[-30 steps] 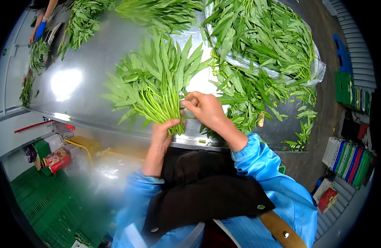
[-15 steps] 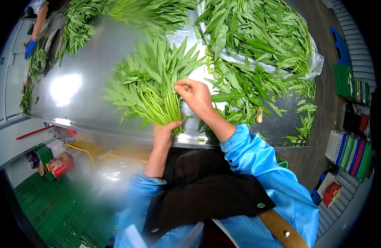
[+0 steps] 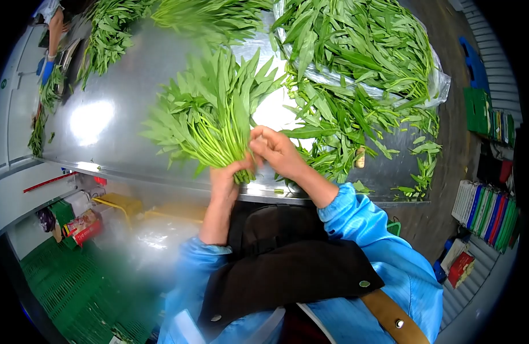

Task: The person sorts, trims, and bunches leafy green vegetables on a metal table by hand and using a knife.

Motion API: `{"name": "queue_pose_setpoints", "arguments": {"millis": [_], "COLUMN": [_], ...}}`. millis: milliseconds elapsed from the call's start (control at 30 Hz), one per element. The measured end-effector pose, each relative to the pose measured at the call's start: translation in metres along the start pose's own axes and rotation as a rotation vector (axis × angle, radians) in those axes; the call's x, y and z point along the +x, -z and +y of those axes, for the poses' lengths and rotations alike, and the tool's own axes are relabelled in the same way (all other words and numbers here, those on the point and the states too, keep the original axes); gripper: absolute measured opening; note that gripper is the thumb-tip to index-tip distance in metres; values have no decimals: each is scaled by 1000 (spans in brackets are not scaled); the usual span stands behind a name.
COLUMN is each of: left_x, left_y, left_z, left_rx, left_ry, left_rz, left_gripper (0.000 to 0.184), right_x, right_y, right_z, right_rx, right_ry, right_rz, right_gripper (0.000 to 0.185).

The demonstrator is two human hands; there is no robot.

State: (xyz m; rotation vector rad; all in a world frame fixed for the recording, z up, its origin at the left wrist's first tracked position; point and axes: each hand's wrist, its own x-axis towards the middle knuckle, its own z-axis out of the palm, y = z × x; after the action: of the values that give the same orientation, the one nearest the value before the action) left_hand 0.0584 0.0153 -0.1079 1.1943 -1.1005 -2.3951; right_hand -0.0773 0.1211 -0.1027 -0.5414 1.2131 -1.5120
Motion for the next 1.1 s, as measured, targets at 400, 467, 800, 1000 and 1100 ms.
{"name": "queue_pose_setpoints", "arguments": {"millis": [400, 467, 800, 1000, 1100], "left_x": [2, 3, 4, 1, 1], "left_y": [-7, -5, -6, -6, -15], "left_z": [-9, -5, 5, 4, -7], "left_rx": [29, 50, -114, 64, 35], "left_ry": [-98, -75, -119, -79, -163], "left_rz": [93, 96, 88, 79, 47], "left_gripper": [47, 46, 41, 41, 48], "right_x": [22, 22, 0, -3, 1], "right_y": [-4, -4, -8, -6, -22], "right_z": [-23, -4, -19, -22, -25], "right_rx": [-978, -886, -836, 246, -424], "right_ry": [25, 98, 558, 67, 123], "right_rz": [257, 310, 49, 487, 272], "right_gripper": [29, 26, 6, 14, 22]}}
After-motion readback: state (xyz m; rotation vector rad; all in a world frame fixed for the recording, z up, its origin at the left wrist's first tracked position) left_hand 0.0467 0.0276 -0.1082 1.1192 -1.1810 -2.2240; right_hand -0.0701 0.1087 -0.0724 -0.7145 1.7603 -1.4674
